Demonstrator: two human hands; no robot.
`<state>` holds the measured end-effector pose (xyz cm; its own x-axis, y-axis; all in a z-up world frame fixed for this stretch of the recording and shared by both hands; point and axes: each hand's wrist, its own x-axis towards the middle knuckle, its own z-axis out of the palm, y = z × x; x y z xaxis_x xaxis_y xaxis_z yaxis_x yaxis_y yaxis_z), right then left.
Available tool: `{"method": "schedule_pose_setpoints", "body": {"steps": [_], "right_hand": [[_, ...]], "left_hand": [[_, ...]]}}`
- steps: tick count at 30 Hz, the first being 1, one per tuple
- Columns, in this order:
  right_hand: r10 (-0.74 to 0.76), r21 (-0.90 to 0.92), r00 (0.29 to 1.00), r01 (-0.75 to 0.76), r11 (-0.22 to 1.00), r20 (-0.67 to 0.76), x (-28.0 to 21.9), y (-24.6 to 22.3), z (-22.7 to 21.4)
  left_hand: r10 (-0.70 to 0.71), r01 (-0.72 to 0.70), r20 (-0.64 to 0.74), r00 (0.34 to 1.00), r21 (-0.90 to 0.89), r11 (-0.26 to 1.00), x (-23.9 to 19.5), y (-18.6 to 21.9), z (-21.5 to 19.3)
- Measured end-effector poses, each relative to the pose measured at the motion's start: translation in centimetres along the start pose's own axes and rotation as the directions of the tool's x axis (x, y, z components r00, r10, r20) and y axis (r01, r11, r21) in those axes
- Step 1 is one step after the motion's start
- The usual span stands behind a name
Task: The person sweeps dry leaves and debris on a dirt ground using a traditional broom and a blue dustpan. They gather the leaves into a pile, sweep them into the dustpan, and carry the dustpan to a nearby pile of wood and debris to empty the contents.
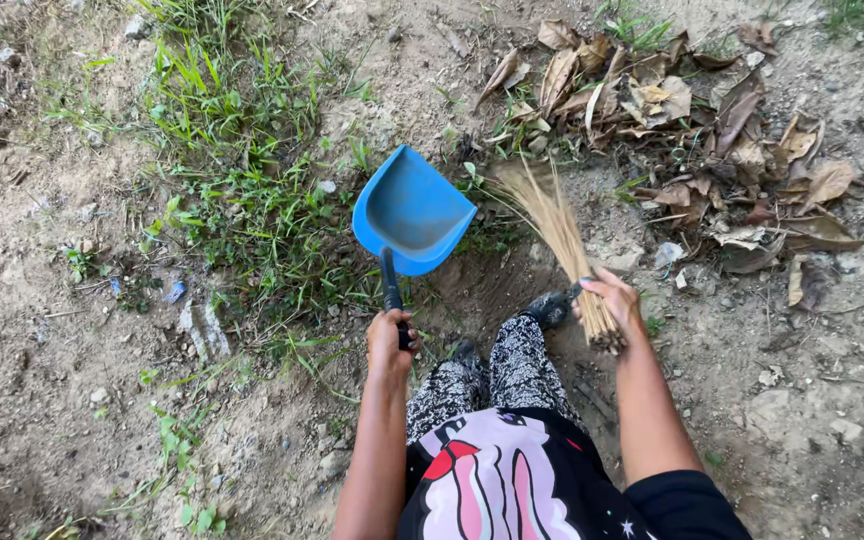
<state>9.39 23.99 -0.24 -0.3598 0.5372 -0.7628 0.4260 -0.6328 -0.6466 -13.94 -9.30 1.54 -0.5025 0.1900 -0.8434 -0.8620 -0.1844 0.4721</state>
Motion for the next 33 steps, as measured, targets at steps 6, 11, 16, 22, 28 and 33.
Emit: {"method": "schedule_pose_setpoints", "body": {"steps": [6, 11, 16, 22, 28, 33], "right_hand": [[-0.256, -0.009, 0.963, 0.256, 0.967, -0.085, -2.1, -6.4, -0.9], [-0.033, -0.098, 0.996, 0.041, 0.994, 0.086, -3.0, -8.5, -0.6], [0.074, -0.163, 0.977, -0.042, 0.986, 0.199, 2.0, -5.6, 0.0], [-0.227, -0.417, 0.974, 0.200, 0.887, -0.016, 6.3, -7.9, -3.6], [-0.131, -0.237, 0.988, 0.145, 0.961, 0.077, 1.3, -16.9, -7.3], [0.090, -0.222, 0.955, -0.026, 0.975, 0.283, 1.2, -17.1, -6.1]], "left_hand": [[-0.025, 0.027, -0.036, 0.999, 0.030, 0.999, 0.5, -1.2, 1.3], [-0.076, 0.077, -0.117, 0.990, 0.009, 0.997, 0.7, -2.0, 3.6], [-0.070, 0.071, -0.142, 0.987, 0.002, 0.997, 0.4, -2.5, 5.7], [-0.064, 0.062, -0.176, 0.982, -0.020, 0.998, 0.7, -3.7, 8.1], [-0.042, 0.036, -0.160, 0.986, -0.036, 0.999, 2.4, -5.2, 10.5], [-0.045, 0.034, -0.174, 0.984, -0.070, 0.997, 4.2, -5.8, 12.5]]}}
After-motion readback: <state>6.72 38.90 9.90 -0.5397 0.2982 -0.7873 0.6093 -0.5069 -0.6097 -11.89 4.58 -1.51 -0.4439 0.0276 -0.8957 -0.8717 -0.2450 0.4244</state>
